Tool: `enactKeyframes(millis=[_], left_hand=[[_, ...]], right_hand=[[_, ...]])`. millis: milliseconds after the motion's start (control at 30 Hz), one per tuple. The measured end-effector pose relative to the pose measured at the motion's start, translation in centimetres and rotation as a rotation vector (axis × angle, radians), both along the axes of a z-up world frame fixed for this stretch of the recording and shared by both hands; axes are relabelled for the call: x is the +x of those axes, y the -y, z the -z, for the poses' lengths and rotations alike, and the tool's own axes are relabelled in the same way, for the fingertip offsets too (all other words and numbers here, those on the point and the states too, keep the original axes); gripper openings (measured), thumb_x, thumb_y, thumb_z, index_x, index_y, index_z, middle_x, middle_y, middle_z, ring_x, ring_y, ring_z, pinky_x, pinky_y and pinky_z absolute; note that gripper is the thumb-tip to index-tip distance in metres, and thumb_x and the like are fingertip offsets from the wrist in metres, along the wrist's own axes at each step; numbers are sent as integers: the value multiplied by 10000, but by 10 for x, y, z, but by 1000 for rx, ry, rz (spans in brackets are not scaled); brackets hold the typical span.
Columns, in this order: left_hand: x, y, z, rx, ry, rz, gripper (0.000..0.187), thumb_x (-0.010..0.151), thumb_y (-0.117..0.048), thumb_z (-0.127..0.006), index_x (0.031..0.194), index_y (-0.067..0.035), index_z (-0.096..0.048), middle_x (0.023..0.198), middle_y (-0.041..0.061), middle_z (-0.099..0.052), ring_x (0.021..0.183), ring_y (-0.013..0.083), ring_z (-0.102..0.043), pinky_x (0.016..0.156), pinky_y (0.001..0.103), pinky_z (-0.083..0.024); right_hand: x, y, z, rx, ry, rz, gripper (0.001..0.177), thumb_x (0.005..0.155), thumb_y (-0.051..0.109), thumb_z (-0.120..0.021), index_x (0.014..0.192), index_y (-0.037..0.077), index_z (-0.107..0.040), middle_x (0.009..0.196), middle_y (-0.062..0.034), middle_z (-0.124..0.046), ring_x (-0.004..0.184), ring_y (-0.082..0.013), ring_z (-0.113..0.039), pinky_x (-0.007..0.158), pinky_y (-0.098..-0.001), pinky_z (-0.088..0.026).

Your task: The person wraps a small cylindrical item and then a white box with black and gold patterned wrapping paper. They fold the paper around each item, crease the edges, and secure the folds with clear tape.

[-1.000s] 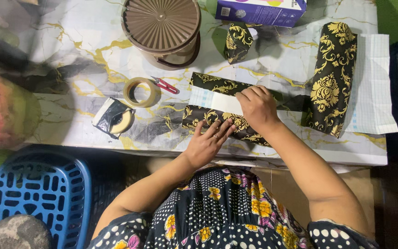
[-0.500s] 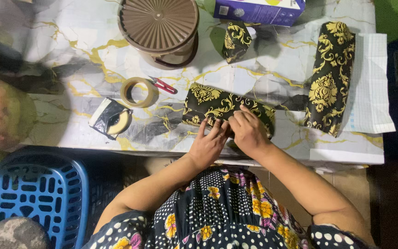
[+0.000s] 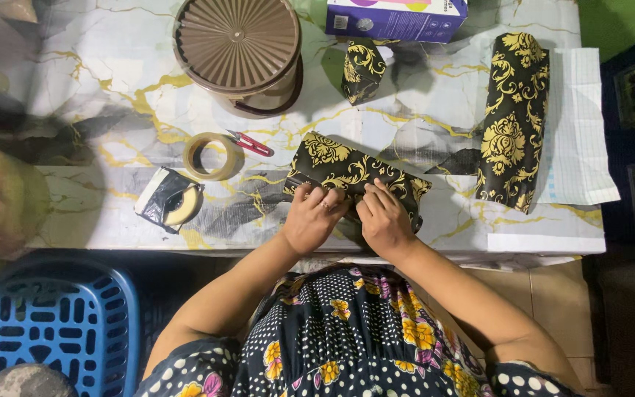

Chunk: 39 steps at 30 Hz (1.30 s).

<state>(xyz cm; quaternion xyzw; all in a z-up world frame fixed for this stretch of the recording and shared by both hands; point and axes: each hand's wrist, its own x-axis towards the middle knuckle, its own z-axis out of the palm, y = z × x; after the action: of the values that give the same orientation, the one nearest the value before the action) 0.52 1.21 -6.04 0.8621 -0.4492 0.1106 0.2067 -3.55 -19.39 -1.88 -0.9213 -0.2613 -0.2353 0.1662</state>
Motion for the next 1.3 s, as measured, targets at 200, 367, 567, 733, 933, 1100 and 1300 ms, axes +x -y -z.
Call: enactKeyframes(millis=[200, 367, 567, 733, 933, 1100, 1300], left_hand=[[22, 7, -32, 20, 130, -22, 516, 831, -335, -685, 1309, -142, -712, 1491, 3, -546, 1427, 211, -421, 1189, 647, -148], [25, 1, -26, 0, 126, 3, 516, 888, -372, -738, 1361, -168, -694, 1335, -47, -674, 1273, 129, -593, 1264, 660, -135], [15, -2, -16, -87, 164, -77, 399, 875, -318, -758, 1246, -172, -760, 1222, -56, -717, 1085, 107, -651, 1256, 646, -196], [9, 2, -18, -140, 203, -99, 343, 878, -303, -769, 1191, -162, -783, 1184, -59, -709, 1095, 97, -651, 1209, 636, -241], [5, 2, -21, -156, 215, -102, 335, 886, -299, -785, 1186, -150, -781, 1175, -53, -708, 1121, 100, -645, 1195, 616, -244], [5, -1, -26, -163, 164, -166, 230, 884, -280, -774, 1071, -146, -762, 1150, -35, -710, 1148, 152, -642, 1191, 631, -230], [12, -3, -22, -140, 130, -177, 215, 911, -256, -751, 1090, -137, -753, 1222, -18, -721, 1195, 146, -644, 1230, 663, -183]], right_hand=[[-2, 1, -1, 18, -79, -7, 110, 782, -40, -616, 882, -52, -661, 886, -205, -630, 972, -383, -657, 1063, -516, -524], [4, 7, -3, 0, 24, -83, 215, 801, -50, -618, 999, -93, -690, 985, -217, -658, 1066, -372, -669, 1071, -492, -522], [12, 4, -9, 58, -50, -105, 132, 866, -10, -668, 990, -47, -696, 1017, -195, -677, 1096, -356, -672, 1096, -481, -507], [-5, 8, -18, 115, -133, -15, 275, 797, 88, -772, 1048, -17, -736, 1080, -161, -688, 1156, -352, -635, 1120, -548, -419], [-2, 19, -7, 106, -104, -41, 271, 823, 72, -779, 1080, -8, -745, 1197, -126, -711, 1252, -320, -617, 1169, -562, -392], [15, 16, 7, 102, -39, -99, 199, 840, 41, -749, 1038, 19, -761, 1162, -102, -737, 1227, -278, -654, 1179, -539, -396], [29, 8, -1, 77, 58, -119, 118, 851, 17, -738, 966, 24, -760, 1116, -82, -747, 1182, -253, -680, 1111, -495, -456]])
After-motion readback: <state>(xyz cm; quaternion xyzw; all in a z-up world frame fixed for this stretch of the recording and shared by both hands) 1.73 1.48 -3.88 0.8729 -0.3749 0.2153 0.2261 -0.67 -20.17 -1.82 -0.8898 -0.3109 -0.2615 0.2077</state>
